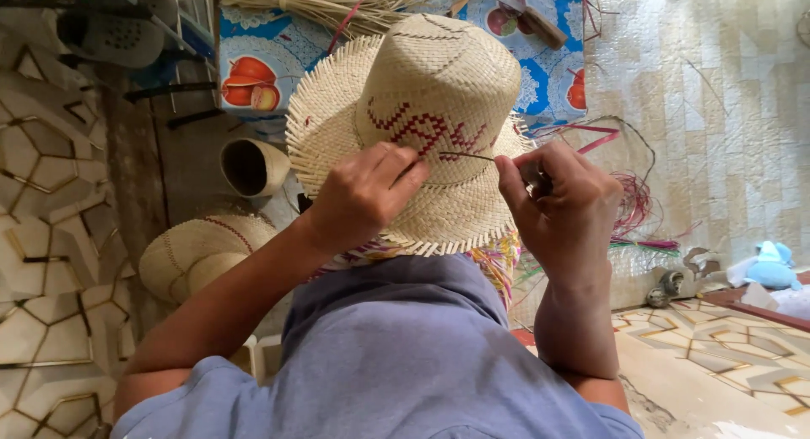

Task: Trimming and finishing a woven straw hat by removing excess straw fibers with a small blade.

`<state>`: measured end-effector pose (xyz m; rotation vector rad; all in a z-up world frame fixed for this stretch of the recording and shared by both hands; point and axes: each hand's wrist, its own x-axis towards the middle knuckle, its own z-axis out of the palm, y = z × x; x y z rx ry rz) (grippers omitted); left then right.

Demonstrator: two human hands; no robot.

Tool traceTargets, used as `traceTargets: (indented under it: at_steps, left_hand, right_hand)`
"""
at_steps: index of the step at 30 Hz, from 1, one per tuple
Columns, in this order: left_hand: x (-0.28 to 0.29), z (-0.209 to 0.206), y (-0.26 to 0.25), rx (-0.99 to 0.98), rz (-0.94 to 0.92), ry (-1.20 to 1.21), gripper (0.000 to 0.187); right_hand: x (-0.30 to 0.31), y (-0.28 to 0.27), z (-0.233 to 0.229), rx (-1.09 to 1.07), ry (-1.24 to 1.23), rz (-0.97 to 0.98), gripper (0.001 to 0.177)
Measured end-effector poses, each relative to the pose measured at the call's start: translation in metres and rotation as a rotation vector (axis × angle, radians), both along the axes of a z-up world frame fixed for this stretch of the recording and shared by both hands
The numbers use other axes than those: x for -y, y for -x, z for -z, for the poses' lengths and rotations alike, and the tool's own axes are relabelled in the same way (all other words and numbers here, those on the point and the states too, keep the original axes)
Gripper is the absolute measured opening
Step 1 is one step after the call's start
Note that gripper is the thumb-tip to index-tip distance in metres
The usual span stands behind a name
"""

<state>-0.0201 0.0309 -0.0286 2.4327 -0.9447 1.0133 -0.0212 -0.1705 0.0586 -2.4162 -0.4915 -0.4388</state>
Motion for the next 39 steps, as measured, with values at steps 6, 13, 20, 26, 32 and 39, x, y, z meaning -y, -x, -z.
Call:
traceTargets:
  at_steps: [6, 13, 20, 26, 32, 39]
  left_hand:
    - [0.009, -0.01, -0.007, 0.021, 0.041, 0.042, 0.007]
    - [0.011, -0.012, -0.009, 0.02, 0.046, 0.008, 0.006]
    - [0.005, -0.006, -0.01, 0.027, 0.017, -0.023, 0.006]
    - [0.0, -0.003, -0.012, 0.053, -0.042, -0.049, 0.005]
    - [-0.005, 0.006, -0.012, -0.016, -0.064, 0.015, 0.004]
    - [-0.009, 0.011, -0.012, -0.018, -0.095, 0.056, 0.002]
  right_hand:
    - [0.006, 0.001, 0.002, 0.002, 0.036, 0.023, 0.018]
    - [0.004, 0.0, 0.007, 0.039, 0.009, 0.022, 0.015]
    - [0.023, -0.02, 0.042, 0.011, -0.033, 0.002, 0.018]
    - [0.023, -0.05, 0.077, -0.312, -0.366, -0.037, 0.017]
    - [0.007, -0.041, 0.04, -0.128, -0.17, -0.061, 0.016]
    - [0.008, -0.049, 0.039, -0.169, -0.142, -0.075, 0.013]
